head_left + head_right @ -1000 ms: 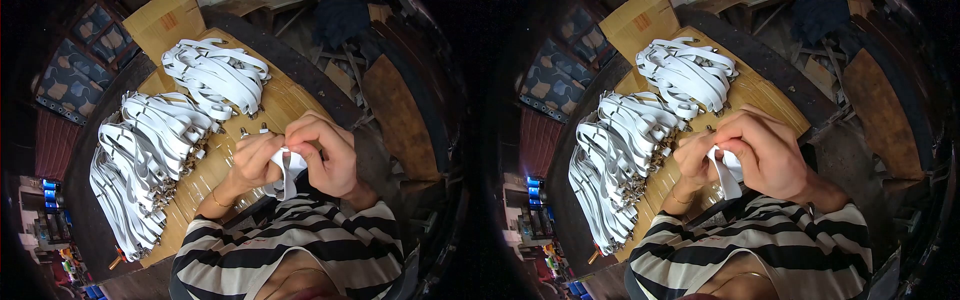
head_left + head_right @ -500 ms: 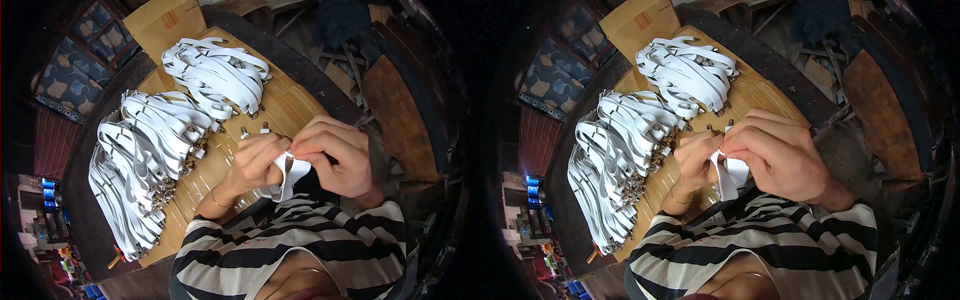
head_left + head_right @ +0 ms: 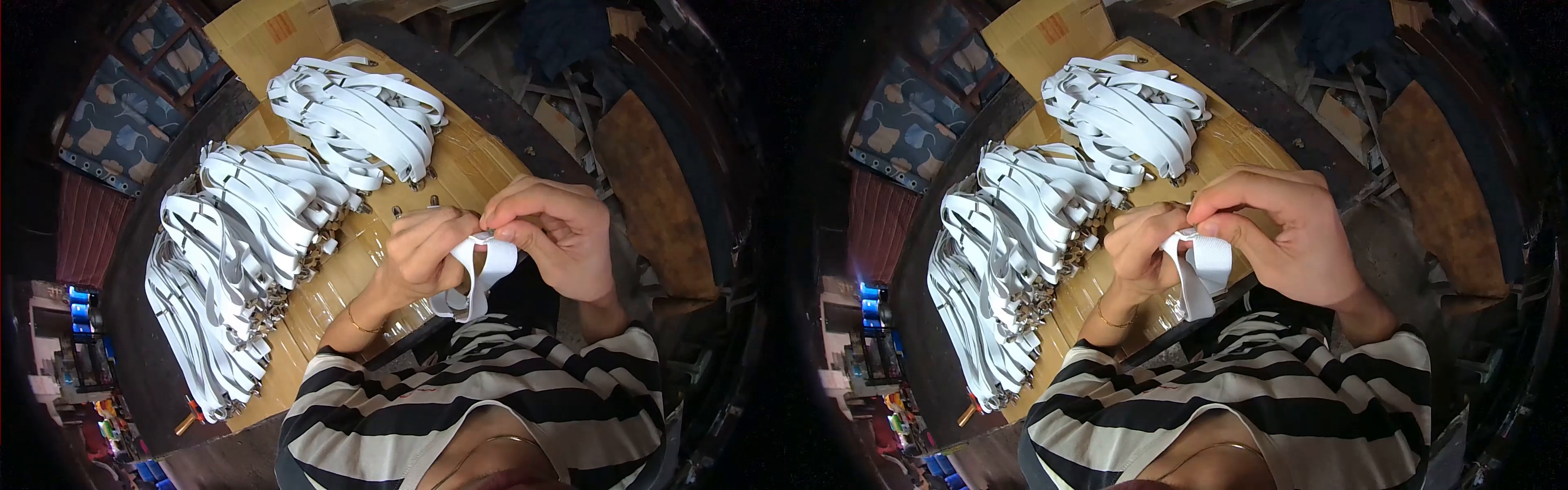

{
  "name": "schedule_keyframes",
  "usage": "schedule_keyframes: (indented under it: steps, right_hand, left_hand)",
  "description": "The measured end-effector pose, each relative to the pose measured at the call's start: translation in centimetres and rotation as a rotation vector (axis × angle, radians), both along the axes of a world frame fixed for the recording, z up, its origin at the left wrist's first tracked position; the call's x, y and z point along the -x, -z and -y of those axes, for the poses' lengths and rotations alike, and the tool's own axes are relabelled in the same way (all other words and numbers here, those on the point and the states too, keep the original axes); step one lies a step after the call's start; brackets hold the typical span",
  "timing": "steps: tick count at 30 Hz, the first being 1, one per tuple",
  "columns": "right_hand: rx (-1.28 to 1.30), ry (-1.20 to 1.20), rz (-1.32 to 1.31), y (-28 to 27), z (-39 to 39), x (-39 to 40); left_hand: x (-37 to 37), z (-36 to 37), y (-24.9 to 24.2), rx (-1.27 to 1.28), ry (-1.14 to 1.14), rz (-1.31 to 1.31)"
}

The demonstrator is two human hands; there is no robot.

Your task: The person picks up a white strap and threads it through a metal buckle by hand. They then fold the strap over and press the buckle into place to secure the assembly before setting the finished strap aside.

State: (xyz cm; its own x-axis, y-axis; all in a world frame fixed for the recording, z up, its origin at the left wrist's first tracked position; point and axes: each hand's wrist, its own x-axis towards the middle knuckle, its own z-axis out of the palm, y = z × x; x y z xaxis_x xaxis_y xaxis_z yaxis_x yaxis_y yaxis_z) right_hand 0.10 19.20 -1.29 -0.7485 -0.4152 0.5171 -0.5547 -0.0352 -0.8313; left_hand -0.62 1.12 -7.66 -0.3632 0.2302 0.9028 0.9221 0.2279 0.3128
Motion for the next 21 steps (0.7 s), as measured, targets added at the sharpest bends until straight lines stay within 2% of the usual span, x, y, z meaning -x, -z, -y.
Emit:
schedule_keyframes:
  steps: [2,5,10,15,17,18,19,21]
  right_hand:
    - [-0.128,0.010,-0.160,-0.7,-0.2,0.0]
    - [-0.187,-0.019,-0.261,-1.2,-0.6,0.1]
    - [-0.100,-0.122,-0.388,-0.8,-0.5,0.7]
    - [-0.084,-0.029,-0.400,-0.2,0.5,0.1]
    - [-0.025,0.119,-0.249,0.4,1.2,-0.4]
    - [-0.007,0.104,-0.120,0.7,1.3,-0.5]
    - [-0.006,0.103,-0.121,0.8,1.2,-0.4]
    - [0.189,-0.007,0.078,1.0,0.9,0.2]
  left_hand:
    - [-0.1,-0.1,0.2,0.004,0.004,-0.015]
    - [-0.4,-0.1,0.2,-0.049,0.084,0.132]
    - [-0.7,0.8,-1.1,-0.008,0.329,0.421]
    - [-1.2,0.4,-1.4,0.051,0.131,0.270]
    - [-1.1,0.4,-1.6,0.076,-0.024,0.186]
    - [-1.1,0.5,-1.7,0.092,-0.001,0.183]
    - [-1.0,0.5,-1.6,0.093,-0.002,0.182]
    - [-0.9,0.6,-1.2,0.000,0.073,0.256]
